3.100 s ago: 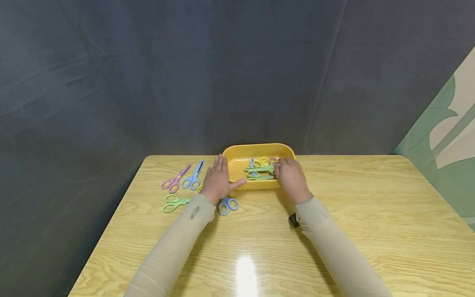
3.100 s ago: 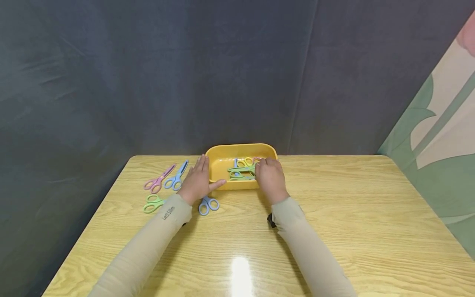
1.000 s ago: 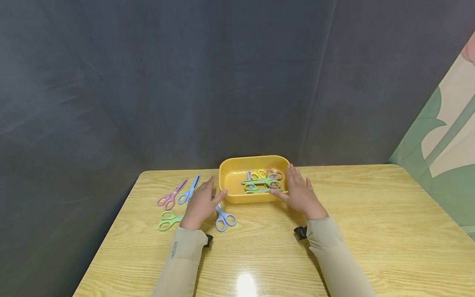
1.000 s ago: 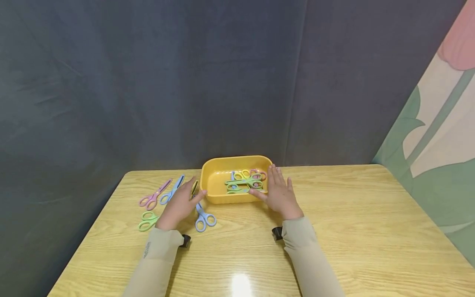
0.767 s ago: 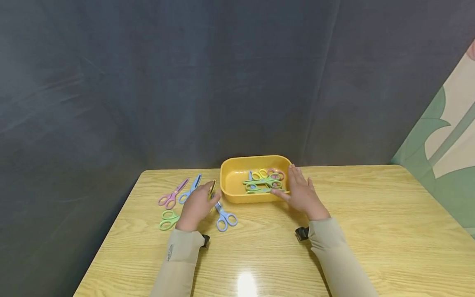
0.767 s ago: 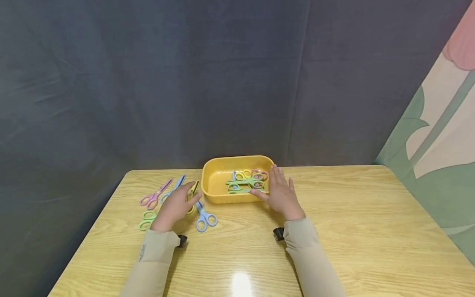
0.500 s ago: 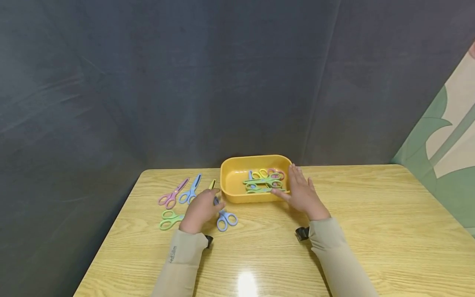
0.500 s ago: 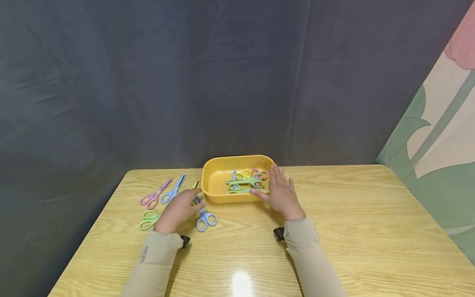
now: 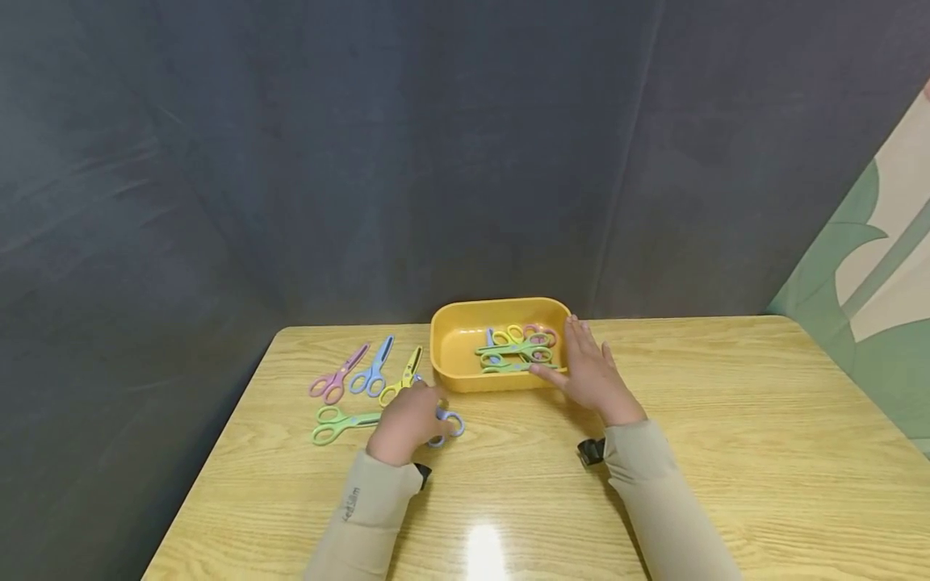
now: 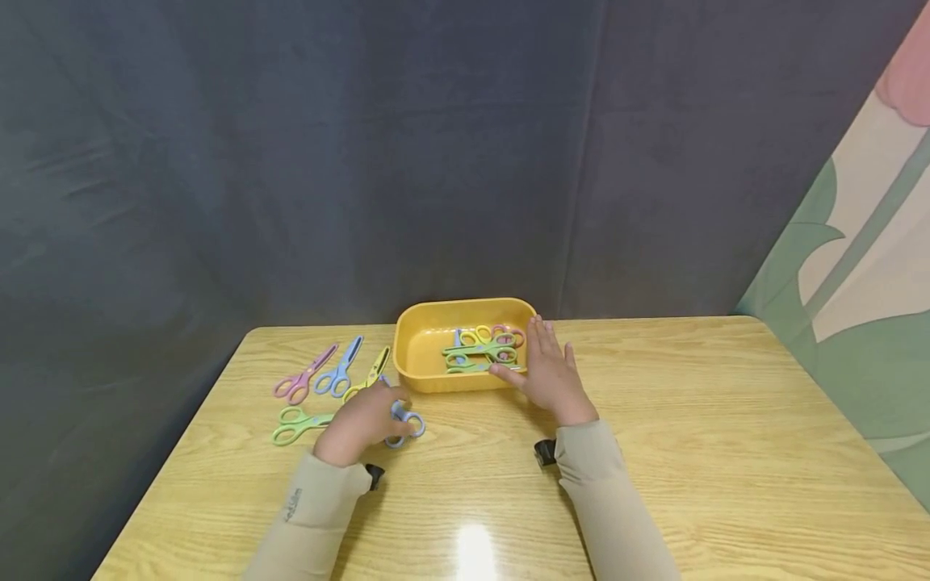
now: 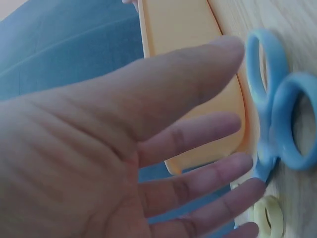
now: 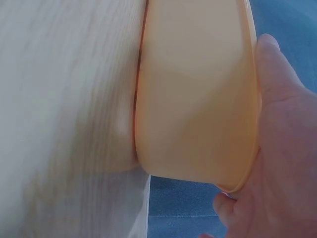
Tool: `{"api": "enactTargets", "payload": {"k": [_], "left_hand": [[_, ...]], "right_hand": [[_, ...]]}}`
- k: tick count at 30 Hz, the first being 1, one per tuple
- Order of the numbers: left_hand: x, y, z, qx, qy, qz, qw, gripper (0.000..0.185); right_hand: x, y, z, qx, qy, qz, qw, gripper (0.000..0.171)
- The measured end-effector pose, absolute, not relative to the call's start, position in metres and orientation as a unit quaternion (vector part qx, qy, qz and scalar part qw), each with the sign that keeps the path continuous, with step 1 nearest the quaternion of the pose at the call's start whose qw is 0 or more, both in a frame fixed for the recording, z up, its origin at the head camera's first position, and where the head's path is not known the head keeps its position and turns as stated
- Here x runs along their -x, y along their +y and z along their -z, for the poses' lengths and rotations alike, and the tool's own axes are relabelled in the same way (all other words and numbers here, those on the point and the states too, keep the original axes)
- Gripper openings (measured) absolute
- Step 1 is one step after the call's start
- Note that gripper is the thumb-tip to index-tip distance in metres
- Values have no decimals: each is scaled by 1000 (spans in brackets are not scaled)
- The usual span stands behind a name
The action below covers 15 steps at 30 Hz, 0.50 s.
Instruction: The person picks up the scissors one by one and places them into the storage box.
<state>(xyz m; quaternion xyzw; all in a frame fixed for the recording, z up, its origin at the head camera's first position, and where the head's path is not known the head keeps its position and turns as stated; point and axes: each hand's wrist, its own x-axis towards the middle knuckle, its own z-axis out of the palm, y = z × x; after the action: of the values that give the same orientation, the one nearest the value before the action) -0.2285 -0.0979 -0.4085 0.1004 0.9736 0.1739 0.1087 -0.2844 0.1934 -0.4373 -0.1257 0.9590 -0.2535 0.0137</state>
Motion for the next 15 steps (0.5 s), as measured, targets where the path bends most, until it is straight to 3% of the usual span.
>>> {"api": "enactTargets", "payload": {"k": [15], "left_hand": [[220,-88,410,-93,977,-150,122,36]], "right_hand": [[285,193,438,124,959,255,19,113]]}}
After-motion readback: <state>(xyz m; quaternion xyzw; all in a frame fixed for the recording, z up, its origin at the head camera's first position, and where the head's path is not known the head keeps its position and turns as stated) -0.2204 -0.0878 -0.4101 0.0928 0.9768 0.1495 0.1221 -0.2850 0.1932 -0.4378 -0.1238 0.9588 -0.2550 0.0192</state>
